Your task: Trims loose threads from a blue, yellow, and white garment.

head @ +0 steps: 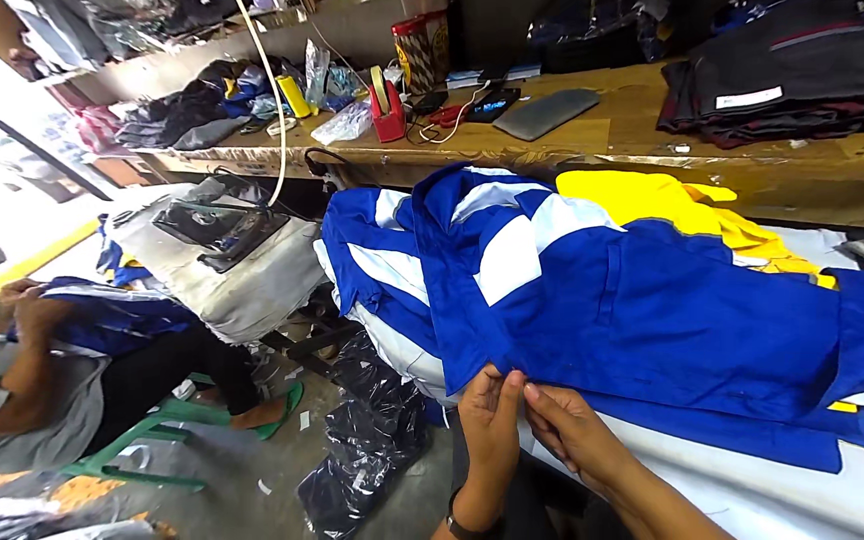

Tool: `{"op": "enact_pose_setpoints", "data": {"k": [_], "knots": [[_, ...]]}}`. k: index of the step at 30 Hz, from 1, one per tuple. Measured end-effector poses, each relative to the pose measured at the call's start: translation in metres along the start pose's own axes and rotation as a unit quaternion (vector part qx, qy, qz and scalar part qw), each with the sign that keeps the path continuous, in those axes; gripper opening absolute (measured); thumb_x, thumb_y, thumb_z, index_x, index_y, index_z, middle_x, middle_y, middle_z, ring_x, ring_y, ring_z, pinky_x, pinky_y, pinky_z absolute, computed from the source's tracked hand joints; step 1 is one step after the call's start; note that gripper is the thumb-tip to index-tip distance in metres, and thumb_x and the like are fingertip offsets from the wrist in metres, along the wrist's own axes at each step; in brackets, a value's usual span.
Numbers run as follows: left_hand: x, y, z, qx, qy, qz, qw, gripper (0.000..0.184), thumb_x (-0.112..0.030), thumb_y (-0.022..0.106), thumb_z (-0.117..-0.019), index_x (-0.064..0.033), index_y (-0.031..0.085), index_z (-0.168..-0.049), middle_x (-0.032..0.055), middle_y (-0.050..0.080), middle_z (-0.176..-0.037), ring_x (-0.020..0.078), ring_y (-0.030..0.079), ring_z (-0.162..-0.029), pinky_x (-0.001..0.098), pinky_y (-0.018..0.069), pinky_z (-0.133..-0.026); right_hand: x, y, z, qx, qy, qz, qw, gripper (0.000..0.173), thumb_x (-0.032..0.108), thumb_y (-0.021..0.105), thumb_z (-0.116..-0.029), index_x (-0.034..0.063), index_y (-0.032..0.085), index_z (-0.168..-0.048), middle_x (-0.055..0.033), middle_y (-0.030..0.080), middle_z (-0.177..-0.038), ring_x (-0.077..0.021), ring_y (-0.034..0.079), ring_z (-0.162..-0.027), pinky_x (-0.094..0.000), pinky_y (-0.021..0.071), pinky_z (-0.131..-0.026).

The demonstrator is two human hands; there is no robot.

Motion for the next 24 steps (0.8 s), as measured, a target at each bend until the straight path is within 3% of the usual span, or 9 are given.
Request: {"op": "enact_pose_setpoints", "data": {"k": [5,10,13,15,16,18,20,22,24], "knots": [[0.005,-0.008,-0.003,-0.007,0.073,-0.106,0.992,0.014,-0.003,0.056,-0.1008,0.0013,0.069,-0.098,-0.0026,0.072,-0.090,0.0020,0.068,-0.087,0.0217,0.0573,-0.084,0.006,-0.004,0.002,0.037,0.015,0.017,0.999,0.039,0.037,0.048,-0.1069,0.0208,0.053,-0.072,0.0127,0.040,-0.054,0.0053,0.034,-0.040,-0.0107,0.0281,-0.038],[0.011,-0.015,-0.005,0.005,0.166,-0.227,0.960,0.018,-0.008,0.058,-0.0995,0.0037,0.068,-0.091,0.0023,0.070,-0.084,0.0021,0.067,-0.083,0.0200,0.0570,-0.080,0.008,-0.006,0.004,0.103,0.105,-0.159,0.976,0.044,0.047,0.049,-0.1056,0.0163,0.058,-0.076,0.0100,0.042,-0.055,0.0036,0.038,-0.039,-0.0116,0.0334,-0.036],[0.008,-0.015,-0.005,0.012,0.153,-0.255,0.955,0.016,-0.005,0.056,-0.0971,0.0039,0.068,-0.090,0.0037,0.070,-0.083,0.0036,0.067,-0.081,0.0203,0.0571,-0.078,0.006,-0.005,0.003,0.021,0.033,0.018,0.999,0.040,0.036,0.048,-0.1064,0.0195,0.054,-0.071,0.0117,0.040,-0.053,0.0042,0.035,-0.039,-0.0120,0.0289,-0.037],[0.008,-0.014,-0.005,0.009,0.155,-0.272,0.950,0.016,-0.005,0.056,-0.0963,0.0038,0.068,-0.089,0.0036,0.070,-0.082,0.0032,0.067,-0.080,0.0193,0.0564,-0.078,0.003,-0.004,0.002,-0.031,-0.016,0.129,0.991,0.038,0.034,0.052,-0.1047,0.0208,0.051,-0.069,0.0126,0.039,-0.053,0.0031,0.034,-0.042,-0.0146,0.0278,-0.040],[0.009,-0.014,-0.004,0.007,0.163,-0.279,0.946,0.016,-0.005,0.056,-0.0962,0.0040,0.068,-0.089,0.0038,0.070,-0.082,0.0029,0.067,-0.080,0.0189,0.0560,-0.079,0.005,-0.004,0.003,-0.019,0.003,0.098,0.995,0.039,0.033,0.050,-0.1056,0.0208,0.051,-0.069,0.0126,0.039,-0.053,0.0038,0.034,-0.041,-0.0133,0.0278,-0.039],[0.012,-0.014,-0.004,0.006,0.171,-0.283,0.944,0.017,-0.006,0.056,-0.0973,0.0043,0.067,-0.089,0.0039,0.069,-0.082,0.0024,0.066,-0.080,0.0181,0.0553,-0.078,0.009,-0.007,0.004,0.067,0.104,-0.096,0.988,0.044,0.042,0.041,-0.1087,0.0179,0.054,-0.074,0.0108,0.040,-0.054,0.0041,0.035,-0.038,-0.0112,0.0301,-0.036],[0.014,-0.014,-0.004,0.008,0.158,-0.281,0.947,0.018,-0.006,0.055,-0.0978,0.0037,0.067,-0.089,0.0030,0.068,-0.081,0.0019,0.065,-0.079,0.0179,0.0553,-0.077,0.007,-0.010,0.003,0.109,0.146,-0.192,0.964,0.045,0.048,0.043,-0.1073,0.0163,0.056,-0.077,0.0097,0.040,-0.054,0.0031,0.037,-0.037,-0.0119,0.0332,-0.035],[0.012,-0.015,-0.004,0.016,0.143,-0.281,0.949,0.018,-0.005,0.055,-0.0978,0.0034,0.067,-0.089,0.0026,0.068,-0.080,0.0024,0.066,-0.078,0.0187,0.0561,-0.077,0.006,-0.009,0.002,0.037,0.075,-0.027,0.996,0.041,0.037,0.045,-0.1076,0.0192,0.053,-0.072,0.0115,0.039,-0.053,0.0041,0.033,-0.038,-0.0120,0.0281,-0.036],[0.009,-0.014,-0.004,0.019,0.149,-0.287,0.946,0.018,-0.005,0.054,-0.0974,0.0029,0.067,-0.088,0.0024,0.069,-0.080,0.0020,0.066,-0.079,0.0184,0.0560,-0.077,0.003,-0.008,0.001,-0.026,-0.006,0.119,0.992,0.038,0.033,0.054,-0.1043,0.0203,0.050,-0.068,0.0124,0.038,-0.053,0.0032,0.033,-0.042,-0.0147,0.0271,-0.041]]}}
Point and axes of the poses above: each hand's wrist, its own z-axis away from the middle knuckle, its own y-axis out of the palm, x = y × z, the point moved 1 cm from there along -z, towards the middle knuckle
